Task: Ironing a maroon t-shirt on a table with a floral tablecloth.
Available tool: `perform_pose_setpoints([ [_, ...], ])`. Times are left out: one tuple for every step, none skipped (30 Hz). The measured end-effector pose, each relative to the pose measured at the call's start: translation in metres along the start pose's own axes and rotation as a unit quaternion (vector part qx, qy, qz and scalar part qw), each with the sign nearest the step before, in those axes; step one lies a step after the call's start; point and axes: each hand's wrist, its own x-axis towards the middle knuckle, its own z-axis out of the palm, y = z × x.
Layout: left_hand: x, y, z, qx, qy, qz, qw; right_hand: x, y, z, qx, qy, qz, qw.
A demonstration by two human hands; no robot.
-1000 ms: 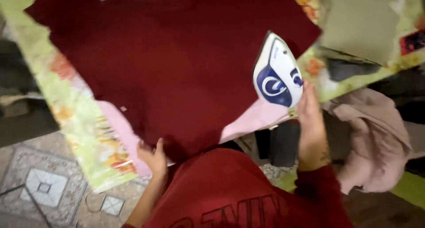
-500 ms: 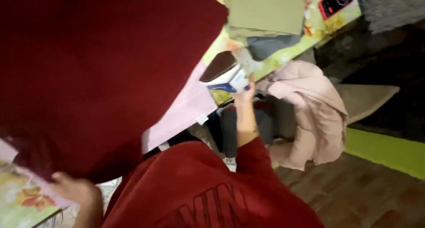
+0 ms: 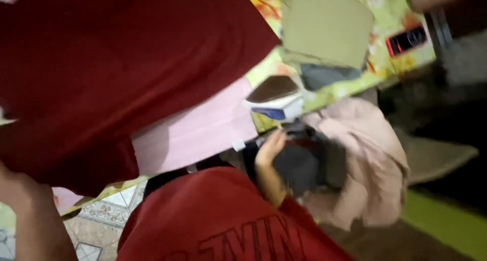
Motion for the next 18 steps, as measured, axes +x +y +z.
perform_pose_setpoints([
  [0.009, 0.011, 0.001, -0.011, -0.008, -0.008, 1.0, -0.028, 0.037, 0.002, 0.021, -0.13, -0.047, 0.99],
  [0.008, 0.026, -0.006, -0.015, -0.014, -0.025, 0.999, -0.068, 0.073, -0.011, 0.036, -0.26, -0.086, 0.961],
  [0.005, 0.027, -0.025, -0.008, 0.004, -0.025, 1.0, -0.085, 0.043, 0.015, 0.038, -0.278, -0.079, 0.957],
  [0.012, 0.022, -0.035, 0.014, 0.064, -0.048, 0.997, -0.096, 0.014, 0.045, 0.085, -0.417, 0.056, 0.903],
  [0.02, 0.018, -0.045, 0.036, 0.125, -0.07, 0.989, -0.107, -0.014, 0.075, 0.125, -0.538, 0.19, 0.812],
  [0.029, 0.016, -0.056, 0.034, 0.134, -0.067, 0.988, -0.097, -0.013, 0.108, 0.126, -0.546, 0.188, 0.806],
  [0.039, 0.014, -0.068, -0.031, 0.103, -0.078, 0.991, -0.088, -0.013, 0.143, 0.218, -0.513, 0.347, 0.755],
  [0.044, 0.011, -0.083, -0.095, 0.071, -0.093, 0.989, -0.084, -0.01, 0.17, 0.296, -0.455, 0.499, 0.675],
  [0.046, 0.011, -0.091, -0.093, 0.08, -0.094, 0.988, -0.077, -0.025, 0.186, 0.291, -0.459, 0.504, 0.671],
  [0.056, 0.012, -0.096, -0.05, 0.073, -0.074, 0.993, -0.067, -0.041, 0.211, 0.29, -0.375, 0.499, 0.726],
  [0.066, 0.013, -0.101, -0.007, 0.068, -0.054, 0.996, -0.058, -0.059, 0.237, 0.285, -0.286, 0.488, 0.774],
  [0.074, 0.016, -0.103, -0.009, 0.075, -0.048, 0.996, -0.049, -0.065, 0.25, 0.285, -0.296, 0.488, 0.77],
  [0.082, 0.019, -0.105, 0.005, 0.079, -0.056, 0.995, -0.04, -0.072, 0.263, 0.368, -0.282, 0.469, 0.752],
  [0.093, 0.023, -0.108, 0.019, 0.082, -0.064, 0.994, -0.032, -0.079, 0.279, 0.448, -0.265, 0.449, 0.726],
  [0.111, 0.013, -0.118, 0.017, 0.089, -0.058, 0.994, -0.018, -0.082, 0.291, 0.45, -0.273, 0.45, 0.722],
  [0.132, 0.005, -0.127, 0.04, 0.098, -0.067, 0.992, -0.004, -0.088, 0.308, 0.424, -0.257, 0.435, 0.752],
  [0.154, -0.003, -0.137, 0.063, 0.108, -0.076, 0.989, 0.011, -0.094, 0.325, 0.398, -0.24, 0.418, 0.78],
  [0.174, 0.0, -0.145, 0.059, 0.11, -0.069, 0.99, 0.031, -0.098, 0.343, 0.403, -0.247, 0.415, 0.778],
])
